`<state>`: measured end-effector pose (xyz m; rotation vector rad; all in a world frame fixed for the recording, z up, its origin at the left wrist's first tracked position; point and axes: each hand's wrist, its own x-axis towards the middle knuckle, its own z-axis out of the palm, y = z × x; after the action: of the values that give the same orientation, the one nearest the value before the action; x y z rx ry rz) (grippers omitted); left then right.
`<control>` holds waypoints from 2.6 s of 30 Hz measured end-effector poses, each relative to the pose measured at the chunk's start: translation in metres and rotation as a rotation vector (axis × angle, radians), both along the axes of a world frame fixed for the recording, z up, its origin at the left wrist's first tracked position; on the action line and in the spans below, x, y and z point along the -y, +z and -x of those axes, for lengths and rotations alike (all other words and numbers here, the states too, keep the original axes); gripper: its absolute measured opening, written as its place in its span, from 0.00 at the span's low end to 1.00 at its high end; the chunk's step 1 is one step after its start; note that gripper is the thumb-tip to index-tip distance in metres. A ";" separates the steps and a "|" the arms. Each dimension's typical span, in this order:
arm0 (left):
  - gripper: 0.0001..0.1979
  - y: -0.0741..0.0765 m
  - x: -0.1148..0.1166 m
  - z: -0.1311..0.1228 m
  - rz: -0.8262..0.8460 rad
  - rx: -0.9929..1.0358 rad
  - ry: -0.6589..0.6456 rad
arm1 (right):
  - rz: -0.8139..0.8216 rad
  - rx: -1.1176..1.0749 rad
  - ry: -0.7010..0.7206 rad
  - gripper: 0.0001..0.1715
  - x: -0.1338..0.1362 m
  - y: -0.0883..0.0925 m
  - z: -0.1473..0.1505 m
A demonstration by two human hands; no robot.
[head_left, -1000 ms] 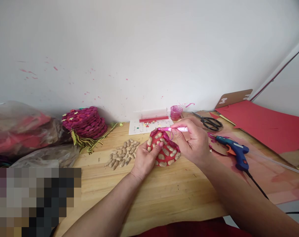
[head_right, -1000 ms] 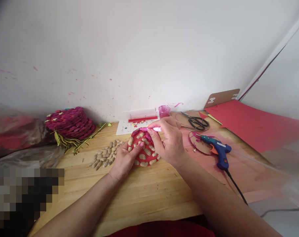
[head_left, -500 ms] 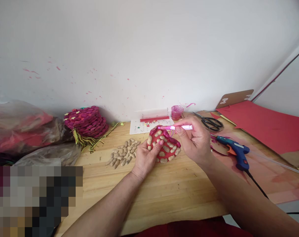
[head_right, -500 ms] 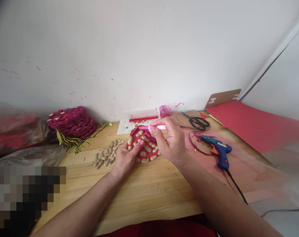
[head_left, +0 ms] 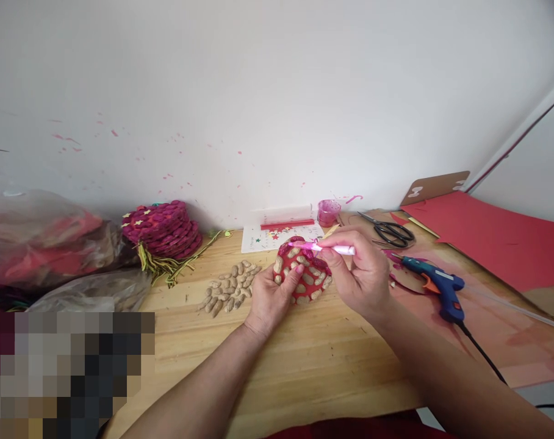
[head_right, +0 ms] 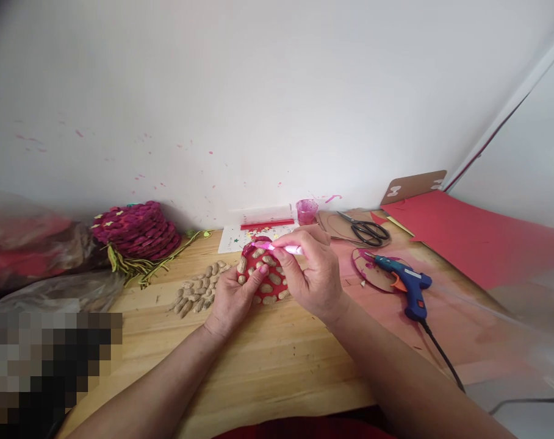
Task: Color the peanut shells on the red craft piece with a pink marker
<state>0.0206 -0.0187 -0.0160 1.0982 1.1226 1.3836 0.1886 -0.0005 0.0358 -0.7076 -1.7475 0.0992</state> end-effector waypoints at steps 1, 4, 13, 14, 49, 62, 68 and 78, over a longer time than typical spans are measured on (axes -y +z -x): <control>0.22 -0.001 0.000 0.000 -0.008 0.008 -0.002 | 0.013 -0.019 0.001 0.06 -0.001 -0.001 -0.001; 0.22 -0.002 0.000 -0.001 -0.018 0.038 -0.010 | 0.036 -0.054 -0.019 0.05 -0.006 -0.002 -0.004; 0.21 -0.008 -0.006 0.005 -0.122 -0.086 0.021 | 0.033 -0.051 0.044 0.06 0.001 -0.002 -0.001; 0.20 -0.009 -0.006 0.005 -0.133 -0.116 0.027 | 0.029 -0.040 0.039 0.06 0.001 -0.001 -0.001; 0.18 -0.023 -0.018 0.018 -0.263 -0.452 0.169 | 0.110 -0.185 0.063 0.04 -0.006 0.002 -0.005; 0.15 -0.017 -0.017 0.023 -0.323 -0.599 0.159 | 0.069 -0.162 0.069 0.05 -0.004 0.001 -0.007; 0.14 -0.012 -0.017 0.024 -0.369 -0.647 0.173 | 0.029 -0.128 0.068 0.06 0.000 0.005 -0.003; 0.13 -0.008 -0.015 0.025 -0.393 -0.723 0.206 | -0.005 -0.108 0.001 0.08 0.000 0.004 -0.006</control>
<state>-0.0040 -0.0035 -0.0244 1.9069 1.5379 1.4390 0.1943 -0.0004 0.0400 -0.6858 -1.6442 0.1317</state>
